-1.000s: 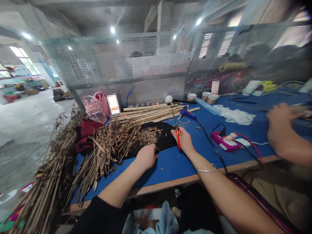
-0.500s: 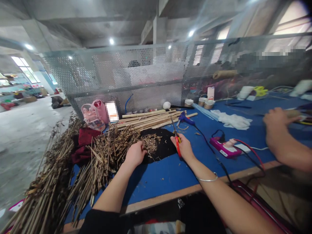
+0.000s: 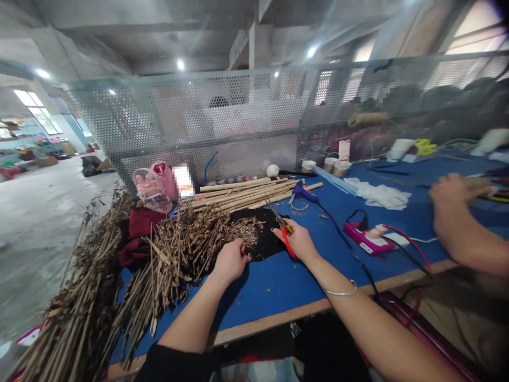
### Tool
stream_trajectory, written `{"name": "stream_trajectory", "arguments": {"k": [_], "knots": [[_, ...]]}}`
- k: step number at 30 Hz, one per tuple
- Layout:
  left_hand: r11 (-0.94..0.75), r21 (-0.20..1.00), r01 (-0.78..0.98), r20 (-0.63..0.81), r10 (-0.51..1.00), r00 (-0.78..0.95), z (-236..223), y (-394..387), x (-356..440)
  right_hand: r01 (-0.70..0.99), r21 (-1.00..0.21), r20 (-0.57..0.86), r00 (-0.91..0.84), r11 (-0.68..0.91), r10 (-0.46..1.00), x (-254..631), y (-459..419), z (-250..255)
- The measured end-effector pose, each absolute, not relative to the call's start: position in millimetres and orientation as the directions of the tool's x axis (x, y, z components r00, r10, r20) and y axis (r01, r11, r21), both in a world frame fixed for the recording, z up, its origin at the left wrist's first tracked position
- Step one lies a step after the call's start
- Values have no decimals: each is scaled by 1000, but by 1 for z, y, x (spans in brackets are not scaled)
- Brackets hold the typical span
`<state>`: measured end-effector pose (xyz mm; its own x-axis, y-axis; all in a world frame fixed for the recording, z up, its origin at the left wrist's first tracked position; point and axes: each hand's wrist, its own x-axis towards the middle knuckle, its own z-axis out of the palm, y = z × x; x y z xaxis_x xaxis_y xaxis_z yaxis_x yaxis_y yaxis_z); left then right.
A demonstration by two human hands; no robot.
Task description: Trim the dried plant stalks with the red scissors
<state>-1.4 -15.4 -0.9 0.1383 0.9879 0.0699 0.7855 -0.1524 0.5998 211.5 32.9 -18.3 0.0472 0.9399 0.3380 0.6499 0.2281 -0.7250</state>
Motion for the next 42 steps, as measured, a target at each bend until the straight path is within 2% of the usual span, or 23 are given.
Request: {"name": "stream_trajectory", "arguments": {"k": [5,9,11,13,15,17,20,24,27,33,40,42], "knots": [[-129,776,618,57,989,136,-13,-7,-10,713,-664,303,-22,228,953,204,26,-11],[-115,833,541,120,992,27,-20,3,-16,616,-751,227,-96,237,969,196,19,2],[-118,834,540,162,986,-34,-20,8,-19,478,-868,100,-92,132,991,191,14,9],[-130,821,556,203,977,-72,-17,12,-21,279,-959,-80,-103,-48,991,187,8,15],[-141,821,554,228,969,-91,-13,13,-22,129,-976,-196,-157,-177,968,183,0,21],[-140,849,510,229,967,-116,-9,12,-22,75,-956,-294,-249,-284,923,180,-9,25],[-131,904,407,213,963,-163,-4,9,-21,203,-916,-394,-301,-345,868,179,-19,31],[-152,925,347,224,958,-178,1,6,-20,555,-819,-331,-247,-147,911,181,-23,36],[-185,932,311,244,956,-161,2,5,-19,687,-724,-320,-260,-59,911,184,-21,36],[-200,915,349,270,949,-163,0,4,-17,775,-632,-362,-288,-6,887,180,-23,29],[-202,908,368,285,940,-186,-2,4,-15,771,-598,-208,-412,218,887,171,-29,41],[-203,897,392,296,936,-191,-2,4,-15,765,-601,-182,-415,233,892,171,-28,40]]}}
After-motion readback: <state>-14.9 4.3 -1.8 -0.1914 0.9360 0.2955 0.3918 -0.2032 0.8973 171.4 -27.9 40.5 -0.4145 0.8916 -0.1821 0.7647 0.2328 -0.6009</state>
